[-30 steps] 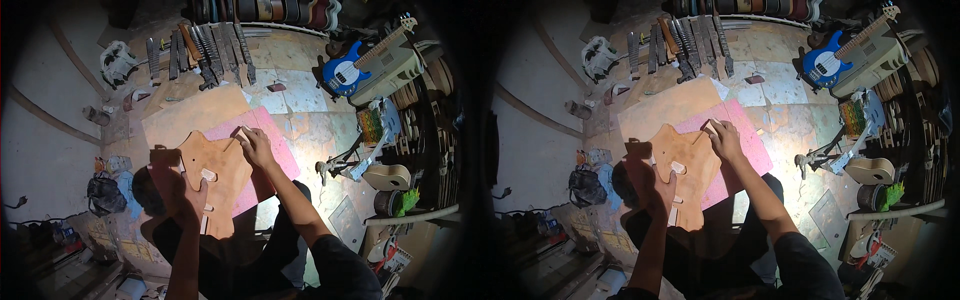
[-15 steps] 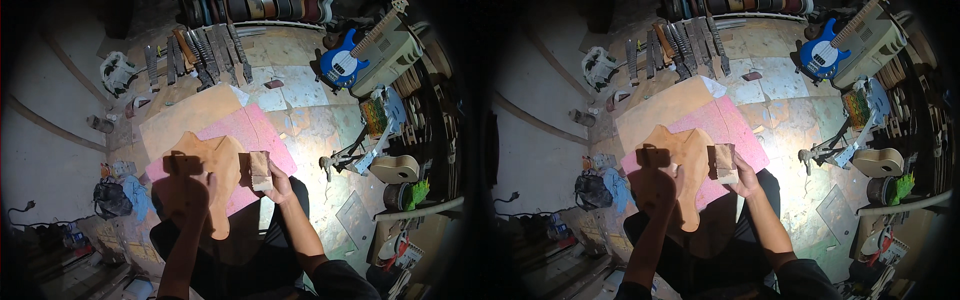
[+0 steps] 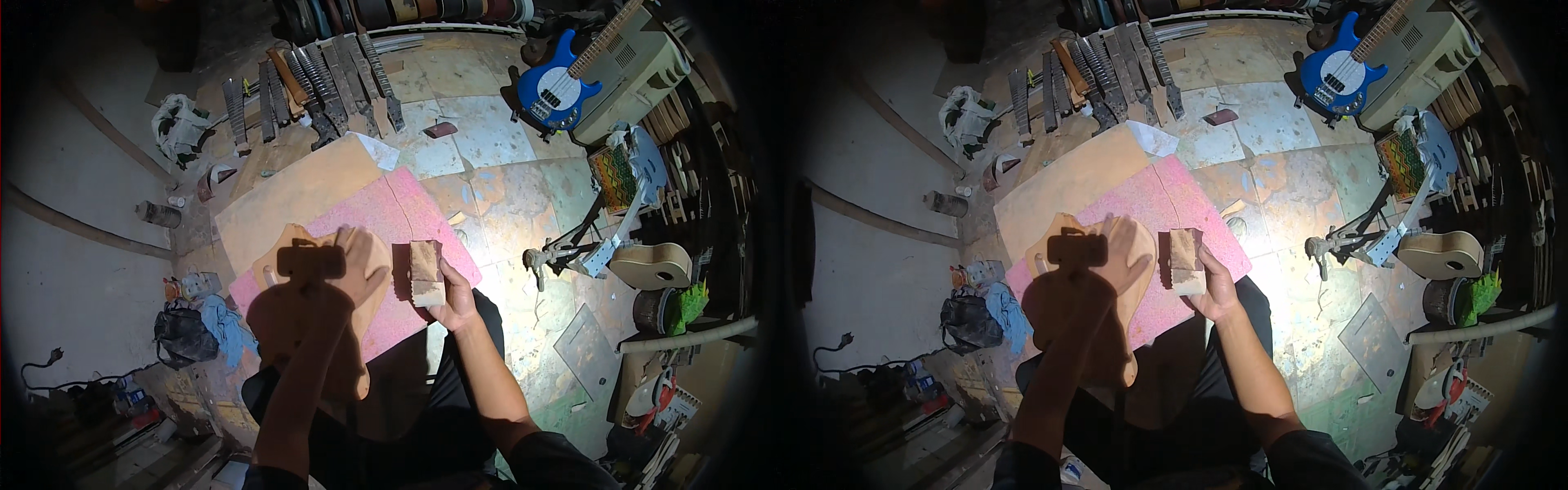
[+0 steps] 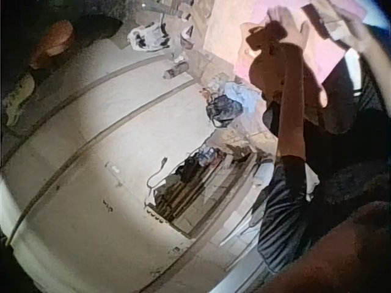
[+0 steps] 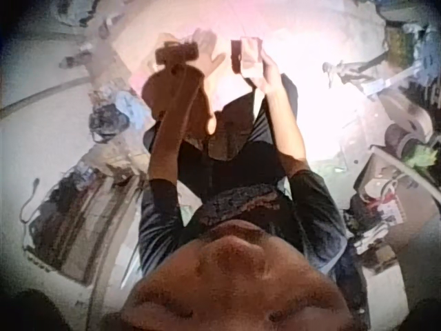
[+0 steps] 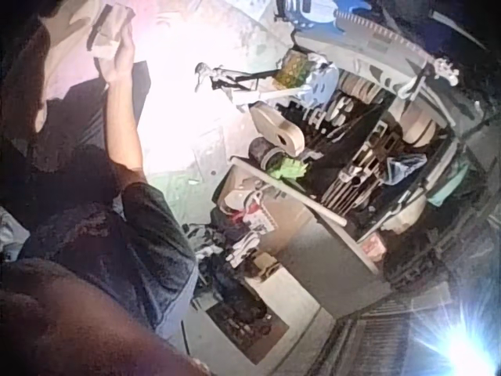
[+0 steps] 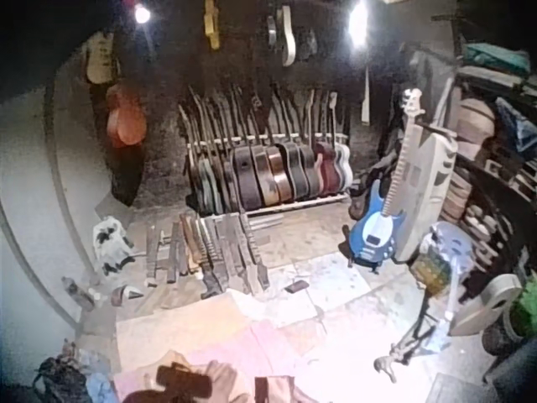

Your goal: The person sands the surface and edges of a wooden guitar body using a sanding block and sandpaper, moving the tool across the wood in repeated strokes.

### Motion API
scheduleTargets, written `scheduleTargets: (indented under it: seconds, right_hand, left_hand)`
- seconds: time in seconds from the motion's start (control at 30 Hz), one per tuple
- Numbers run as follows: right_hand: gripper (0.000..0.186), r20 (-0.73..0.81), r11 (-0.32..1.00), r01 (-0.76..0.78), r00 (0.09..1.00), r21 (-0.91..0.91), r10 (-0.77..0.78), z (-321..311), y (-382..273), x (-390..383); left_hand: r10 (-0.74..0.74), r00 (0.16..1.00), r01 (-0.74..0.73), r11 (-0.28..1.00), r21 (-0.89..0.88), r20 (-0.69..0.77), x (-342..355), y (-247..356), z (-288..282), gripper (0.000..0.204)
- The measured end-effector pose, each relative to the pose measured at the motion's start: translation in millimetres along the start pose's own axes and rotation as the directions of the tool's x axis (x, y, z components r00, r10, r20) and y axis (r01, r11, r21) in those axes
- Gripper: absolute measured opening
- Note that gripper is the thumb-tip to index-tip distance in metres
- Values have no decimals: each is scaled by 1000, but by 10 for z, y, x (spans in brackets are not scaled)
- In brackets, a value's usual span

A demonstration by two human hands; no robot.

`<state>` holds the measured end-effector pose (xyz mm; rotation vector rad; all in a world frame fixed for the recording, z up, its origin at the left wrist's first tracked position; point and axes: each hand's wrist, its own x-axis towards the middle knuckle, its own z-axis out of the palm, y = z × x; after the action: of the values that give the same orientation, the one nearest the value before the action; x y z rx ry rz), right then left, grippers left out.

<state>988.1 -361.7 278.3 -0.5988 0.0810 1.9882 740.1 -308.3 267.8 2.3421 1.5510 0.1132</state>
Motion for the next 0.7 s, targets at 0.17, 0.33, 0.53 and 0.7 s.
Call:
scheduleTargets:
  seconds: [0.17, 0.33, 0.53, 0.7]
  right_hand:
    - [50, -35, 1000, 28, 999, 3, -28, 52, -18, -31]
    - [48, -60, 999, 33, 998, -6, -33, 1, 4, 19]
    - [46, -72, 998, 56, 996, -40, -59, -17, -14, 5]
    - [46, -89, 996, 72, 993, -56, -77, -24, 18, 21]
  left_hand:
    - [178, 972, -183, 983, 16, 151, -86, 101, -34, 80]
    - [-5, 999, 0, 993, 116, 44, 116, -31, -161, 81]
    - [82, 996, -83, 996, 37, 18, -137, 251, -30, 84]
    - [55, 998, -54, 998, 29, -22, -147, 70, -6, 86]
